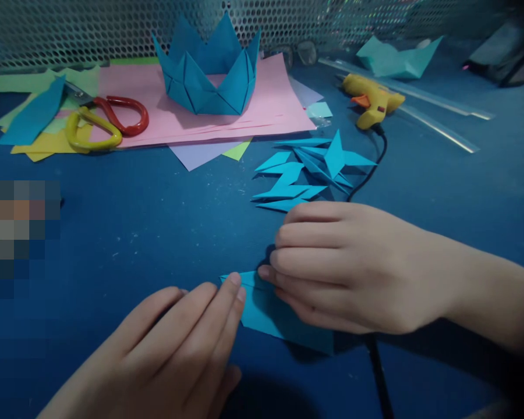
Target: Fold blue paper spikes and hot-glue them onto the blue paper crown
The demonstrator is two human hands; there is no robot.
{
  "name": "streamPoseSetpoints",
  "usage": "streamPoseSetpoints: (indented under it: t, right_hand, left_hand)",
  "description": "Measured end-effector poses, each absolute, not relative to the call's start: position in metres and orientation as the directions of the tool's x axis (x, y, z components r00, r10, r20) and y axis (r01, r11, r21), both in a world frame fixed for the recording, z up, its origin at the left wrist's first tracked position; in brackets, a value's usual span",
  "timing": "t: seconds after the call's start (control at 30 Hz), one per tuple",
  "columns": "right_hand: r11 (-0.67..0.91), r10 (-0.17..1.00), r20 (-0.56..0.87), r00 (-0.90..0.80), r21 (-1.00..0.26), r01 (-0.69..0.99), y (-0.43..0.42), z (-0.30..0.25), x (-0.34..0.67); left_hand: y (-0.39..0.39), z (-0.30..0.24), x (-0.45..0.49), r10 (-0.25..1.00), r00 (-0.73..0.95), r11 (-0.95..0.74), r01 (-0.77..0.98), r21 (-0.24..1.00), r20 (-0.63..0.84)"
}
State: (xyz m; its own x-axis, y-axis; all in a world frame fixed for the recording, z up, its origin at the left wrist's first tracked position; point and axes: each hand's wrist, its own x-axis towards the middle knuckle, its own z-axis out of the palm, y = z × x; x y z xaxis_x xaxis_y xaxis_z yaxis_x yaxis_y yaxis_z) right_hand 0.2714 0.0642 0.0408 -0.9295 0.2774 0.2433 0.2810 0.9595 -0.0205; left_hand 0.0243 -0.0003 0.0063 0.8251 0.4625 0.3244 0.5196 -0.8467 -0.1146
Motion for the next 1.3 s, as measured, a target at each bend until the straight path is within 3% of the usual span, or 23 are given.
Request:
streamPoseSetpoints:
  t: [0.2, 0.3, 0.4, 0.57, 0.7, 0.8, 0.9, 1.03, 1.17, 1.3]
  right_hand:
    - [0.967, 0.226, 0.258, -0.939, 0.055, 0.248, 0.065, 0.039, 0.272]
    - [0.928, 0.284, 0.341, -0.896, 0.139, 0.347, 0.062, 0.040, 0.273]
    - [0.875, 0.372, 0.408, -0.834, 0.144, 0.461, 0.054, 0.043, 0.269]
    - [0.881, 0.453, 0.424, -0.784, -0.078, 0.467, 0.039, 0.040, 0.253]
    - [0.767, 0.639, 0.277, -0.718, -0.302, 0.566, 0.038, 0.030, 0.248]
    - [0.694, 0.710, 0.192, -0.677, -0.352, 0.628, 0.040, 0.028, 0.249]
    - [0.738, 0.674, 0.270, -0.688, -0.282, 0.613, 0.041, 0.032, 0.251]
    - [0.850, 0.522, 0.337, -0.783, -0.131, 0.511, 0.043, 0.037, 0.254]
    - [0.872, 0.490, 0.306, -0.817, -0.156, 0.464, 0.045, 0.035, 0.254]
    - [0.847, 0.531, 0.332, -0.779, -0.203, 0.491, 0.043, 0.030, 0.251]
  left_hand:
    - [0.001, 0.002, 0.024, 0.493, 0.801, -0.838, 0.542, -0.060, 0.340]
    - [-0.001, 0.000, 0.024, 0.507, 0.798, -0.837, 0.546, -0.035, 0.327]
    - [-0.003, 0.001, 0.023, 0.508, 0.804, -0.839, 0.543, -0.033, 0.309]
    - [-0.003, 0.000, 0.023, 0.511, 0.793, -0.832, 0.553, -0.040, 0.331]
    - [0.000, 0.002, 0.025, 0.520, 0.786, -0.827, 0.561, -0.032, 0.336]
    - [0.003, 0.006, 0.027, 0.529, 0.781, -0.823, 0.567, -0.024, 0.331]
    - [0.005, 0.008, 0.028, 0.572, 0.761, -0.800, 0.599, 0.005, 0.307]
    - [0.005, 0.007, 0.026, 0.595, 0.736, -0.781, 0.624, 0.016, 0.323]
    - [0.005, 0.010, 0.024, 0.621, 0.718, -0.761, 0.648, 0.023, 0.314]
    - [0.012, 0.017, 0.021, 0.656, 0.707, -0.753, 0.640, 0.155, 0.266]
